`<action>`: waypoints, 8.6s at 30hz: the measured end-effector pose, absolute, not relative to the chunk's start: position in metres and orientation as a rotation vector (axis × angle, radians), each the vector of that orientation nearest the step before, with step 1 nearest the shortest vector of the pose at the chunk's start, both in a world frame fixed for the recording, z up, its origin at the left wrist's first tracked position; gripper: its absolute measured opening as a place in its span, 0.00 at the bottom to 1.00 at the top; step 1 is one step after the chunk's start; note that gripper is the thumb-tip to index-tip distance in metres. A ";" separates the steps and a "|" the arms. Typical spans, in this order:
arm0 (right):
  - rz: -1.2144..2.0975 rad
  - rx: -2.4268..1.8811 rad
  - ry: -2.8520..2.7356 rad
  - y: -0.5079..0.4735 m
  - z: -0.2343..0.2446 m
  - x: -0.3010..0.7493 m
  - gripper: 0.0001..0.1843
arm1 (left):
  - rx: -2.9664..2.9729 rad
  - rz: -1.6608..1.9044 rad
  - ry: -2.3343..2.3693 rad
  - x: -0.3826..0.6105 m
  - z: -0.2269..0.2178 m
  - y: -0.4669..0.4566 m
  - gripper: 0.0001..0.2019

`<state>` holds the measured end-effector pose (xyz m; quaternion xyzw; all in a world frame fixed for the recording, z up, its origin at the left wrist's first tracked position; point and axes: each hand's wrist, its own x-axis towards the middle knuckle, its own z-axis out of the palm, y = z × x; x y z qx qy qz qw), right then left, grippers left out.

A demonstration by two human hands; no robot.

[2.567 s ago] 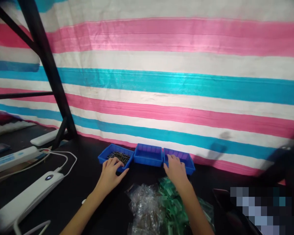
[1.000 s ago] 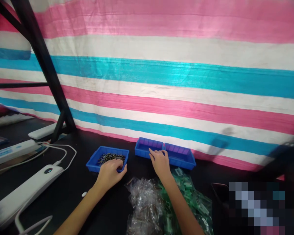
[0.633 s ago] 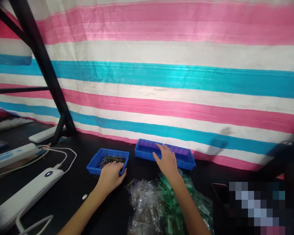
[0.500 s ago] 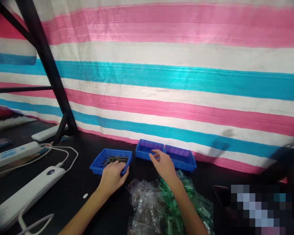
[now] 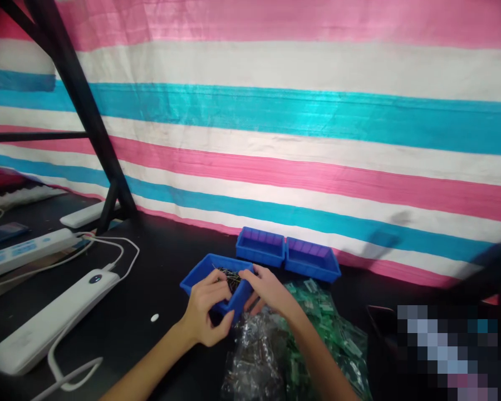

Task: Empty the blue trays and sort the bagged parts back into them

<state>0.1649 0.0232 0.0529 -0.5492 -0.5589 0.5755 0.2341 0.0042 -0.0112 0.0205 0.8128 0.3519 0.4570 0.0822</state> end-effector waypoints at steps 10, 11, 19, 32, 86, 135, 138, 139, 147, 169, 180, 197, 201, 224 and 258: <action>0.889 -1.756 -1.936 -0.006 0.096 0.173 0.18 | 1.933 1.286 1.302 -0.006 0.021 0.013 0.11; 0.818 -1.763 -1.966 -0.008 0.097 0.172 0.19 | 1.969 1.278 1.284 -0.005 0.020 0.013 0.11; 0.455 -1.871 -2.251 -0.019 0.092 0.156 0.22 | 2.247 1.021 1.286 0.003 -0.002 0.010 0.20; 0.374 -1.915 -2.235 -0.032 0.089 0.139 0.25 | 2.278 0.936 1.391 0.006 -0.029 0.017 0.18; 0.338 -1.517 -1.750 -0.001 0.118 0.195 0.23 | 2.234 1.255 1.681 -0.008 0.002 0.021 0.09; 0.315 -1.991 -1.954 0.046 0.051 0.275 0.18 | 3.062 0.477 1.167 0.021 0.036 0.086 0.18; 0.298 -1.986 -1.947 0.048 0.048 0.274 0.18 | 3.042 0.504 1.198 0.021 0.033 0.083 0.17; 0.293 -1.985 -1.947 0.049 0.046 0.274 0.17 | 3.036 0.516 1.207 0.022 0.033 0.082 0.17; 0.281 -2.009 -1.968 0.063 0.034 0.272 0.16 | 2.981 0.640 1.294 0.031 0.026 0.083 0.12; 0.534 -2.035 -2.195 0.022 0.099 0.278 0.19 | 3.230 0.426 0.407 0.074 -0.020 -0.057 0.27; 0.727 -1.756 -2.448 0.046 0.049 0.264 0.32 | 3.078 0.625 0.490 0.068 0.014 -0.049 0.14; 1.201 -1.339 -2.072 0.018 0.099 0.226 0.17 | 1.443 1.218 1.082 0.044 0.009 -0.007 0.11; 1.332 -1.174 -2.171 0.015 0.105 0.226 0.15 | 1.375 1.112 1.021 0.047 0.007 -0.012 0.11; 0.915 -1.203 -2.342 0.014 0.102 0.226 0.11 | 1.874 1.664 1.090 0.035 0.005 -0.006 0.02; 0.687 -2.437 -2.232 0.042 0.074 0.275 0.17 | 1.804 1.336 1.132 0.035 0.003 -0.005 0.10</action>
